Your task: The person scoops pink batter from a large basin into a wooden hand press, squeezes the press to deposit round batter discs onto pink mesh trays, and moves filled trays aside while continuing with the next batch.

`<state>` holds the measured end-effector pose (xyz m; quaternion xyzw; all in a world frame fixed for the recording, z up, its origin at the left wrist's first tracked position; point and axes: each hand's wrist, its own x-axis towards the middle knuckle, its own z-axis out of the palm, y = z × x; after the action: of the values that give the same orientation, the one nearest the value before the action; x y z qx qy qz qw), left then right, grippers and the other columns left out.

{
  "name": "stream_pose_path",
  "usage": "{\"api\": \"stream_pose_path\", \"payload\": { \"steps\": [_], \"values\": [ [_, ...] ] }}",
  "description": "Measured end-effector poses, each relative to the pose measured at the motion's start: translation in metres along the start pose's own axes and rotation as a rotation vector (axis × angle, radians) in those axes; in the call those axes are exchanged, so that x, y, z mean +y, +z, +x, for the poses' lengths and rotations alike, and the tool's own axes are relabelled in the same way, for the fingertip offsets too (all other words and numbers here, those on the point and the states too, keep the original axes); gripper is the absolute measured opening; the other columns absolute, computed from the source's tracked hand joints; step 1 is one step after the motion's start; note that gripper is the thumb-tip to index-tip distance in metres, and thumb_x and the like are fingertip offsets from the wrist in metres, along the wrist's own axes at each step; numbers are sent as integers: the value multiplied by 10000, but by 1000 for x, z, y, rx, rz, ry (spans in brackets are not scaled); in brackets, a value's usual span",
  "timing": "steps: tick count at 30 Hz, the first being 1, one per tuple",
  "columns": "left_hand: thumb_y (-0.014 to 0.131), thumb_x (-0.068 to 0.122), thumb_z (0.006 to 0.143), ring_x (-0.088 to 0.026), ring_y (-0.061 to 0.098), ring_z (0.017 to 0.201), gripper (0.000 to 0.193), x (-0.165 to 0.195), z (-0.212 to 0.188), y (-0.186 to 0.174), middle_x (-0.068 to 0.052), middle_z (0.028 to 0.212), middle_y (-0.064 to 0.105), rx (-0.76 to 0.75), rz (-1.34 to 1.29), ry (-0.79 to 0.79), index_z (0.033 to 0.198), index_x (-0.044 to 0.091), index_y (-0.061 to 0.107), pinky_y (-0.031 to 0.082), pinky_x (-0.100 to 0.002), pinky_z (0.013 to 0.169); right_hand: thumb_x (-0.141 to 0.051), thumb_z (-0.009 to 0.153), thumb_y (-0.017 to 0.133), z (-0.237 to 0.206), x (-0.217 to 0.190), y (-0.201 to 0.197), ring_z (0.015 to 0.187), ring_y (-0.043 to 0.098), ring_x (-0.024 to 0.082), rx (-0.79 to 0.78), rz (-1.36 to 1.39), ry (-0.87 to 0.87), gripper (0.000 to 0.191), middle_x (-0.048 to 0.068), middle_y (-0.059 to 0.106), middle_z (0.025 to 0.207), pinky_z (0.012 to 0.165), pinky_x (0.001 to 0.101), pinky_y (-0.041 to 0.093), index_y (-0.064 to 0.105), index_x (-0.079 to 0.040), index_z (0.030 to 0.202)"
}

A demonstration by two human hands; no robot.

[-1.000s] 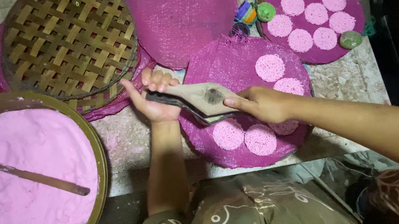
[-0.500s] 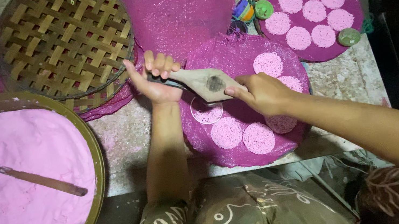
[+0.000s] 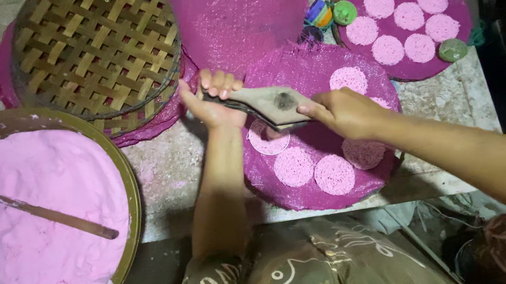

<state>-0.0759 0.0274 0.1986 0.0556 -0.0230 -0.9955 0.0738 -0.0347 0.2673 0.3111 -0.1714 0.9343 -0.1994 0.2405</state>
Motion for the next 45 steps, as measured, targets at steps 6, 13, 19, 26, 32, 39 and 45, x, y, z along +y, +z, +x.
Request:
{"api": "stream_pose_path", "payload": {
  "steps": [6,13,19,26,32,39,45],
  "values": [
    [341,680,969,-131,307,478,589,5,7,3,40,548,290,10,67,-20,676,171,390,323,-332,540,-564,1019,392,2,5,5,808,711,401,35,47,-66,629,252,711,825,783,511,524,714,-26,1078],
    [334,622,982,-142,376,528,544,11,1,15,23,582,360,-112,173,13,708,163,435,382,-353,575,-533,1027,427,14,16,36,758,694,328,121,157,-123,573,203,713,827,719,483,521,716,-46,1115],
    [524,290,961,-210,638,985,307,39,-46,0,-40,1105,668,-22,1393,-93,1189,112,626,543,-376,896,-616,1011,431,-23,47,62,648,599,192,282,442,-369,657,117,616,723,607,362,491,681,-22,1141],
    [764,133,727,-323,447,1209,490,25,-111,-16,-125,1218,571,-506,2536,474,1215,105,740,339,-522,1014,-849,921,316,-71,78,79,527,492,63,431,738,-308,879,-34,529,648,455,246,371,629,-31,998],
    [771,148,778,-273,540,1183,137,16,-115,-10,-66,1144,631,-421,2491,609,904,125,724,336,-475,1037,-800,1007,411,-88,98,103,830,564,132,609,993,-419,889,74,604,971,694,283,454,558,46,1237],
    [748,149,849,-249,587,1106,101,6,-113,-20,-26,1082,663,-464,2348,551,950,144,745,341,-452,1013,-807,952,413,-107,126,117,629,513,155,672,1146,-283,883,79,565,824,536,300,399,570,34,1171],
    [739,139,877,-244,567,1158,233,9,-111,-19,-10,1160,662,-430,2418,627,1102,179,788,338,-450,1039,-787,985,403,-117,134,122,630,517,164,721,1189,-273,833,88,540,753,545,310,408,550,26,1094]
  ]
}}
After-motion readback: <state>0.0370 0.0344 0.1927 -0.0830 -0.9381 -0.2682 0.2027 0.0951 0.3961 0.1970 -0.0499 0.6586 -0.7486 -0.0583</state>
